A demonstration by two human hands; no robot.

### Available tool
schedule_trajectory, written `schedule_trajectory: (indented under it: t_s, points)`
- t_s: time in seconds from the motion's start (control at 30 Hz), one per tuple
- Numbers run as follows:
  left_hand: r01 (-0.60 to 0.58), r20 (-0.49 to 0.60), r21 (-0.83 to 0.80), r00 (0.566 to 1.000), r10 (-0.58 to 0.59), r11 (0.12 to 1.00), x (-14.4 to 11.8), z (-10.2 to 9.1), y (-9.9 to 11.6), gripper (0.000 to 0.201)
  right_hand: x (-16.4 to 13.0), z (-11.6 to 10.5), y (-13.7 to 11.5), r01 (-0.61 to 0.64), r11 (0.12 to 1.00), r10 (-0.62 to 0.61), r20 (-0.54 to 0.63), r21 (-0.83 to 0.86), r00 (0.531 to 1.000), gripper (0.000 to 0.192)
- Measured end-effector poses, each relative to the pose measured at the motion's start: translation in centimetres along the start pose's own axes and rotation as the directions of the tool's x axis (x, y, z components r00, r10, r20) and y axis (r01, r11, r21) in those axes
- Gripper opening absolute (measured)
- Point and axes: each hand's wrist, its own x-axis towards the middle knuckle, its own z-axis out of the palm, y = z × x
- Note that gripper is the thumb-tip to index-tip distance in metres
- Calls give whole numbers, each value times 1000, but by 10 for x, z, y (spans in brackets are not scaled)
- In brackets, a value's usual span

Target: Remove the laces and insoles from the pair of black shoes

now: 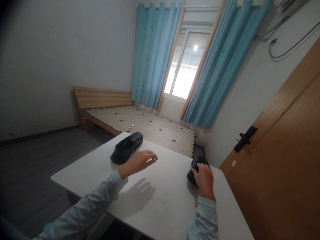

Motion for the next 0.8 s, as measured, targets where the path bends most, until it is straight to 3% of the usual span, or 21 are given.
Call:
schedule_trajectory:
  t_s: [0.2,0.4,0.6,0.8]
  points:
    - [-43,-65,-116,997,36,992,13,24,-6,15,-12,-21,-64,238,969,-236,-48,59,971,10]
    - [17,-156,-238,986,-55,971,8,44,-17,18,-33,-35,-121,411,903,-402,-90,128,911,7]
    - [-13,-216,-320,975,-60,947,8,55,-18,23,-52,-38,-148,536,827,-530,-84,170,844,6]
    - [-45,-138,-354,990,-4,934,8,63,-22,32,-63,-39,-159,569,796,-571,-60,207,819,7]
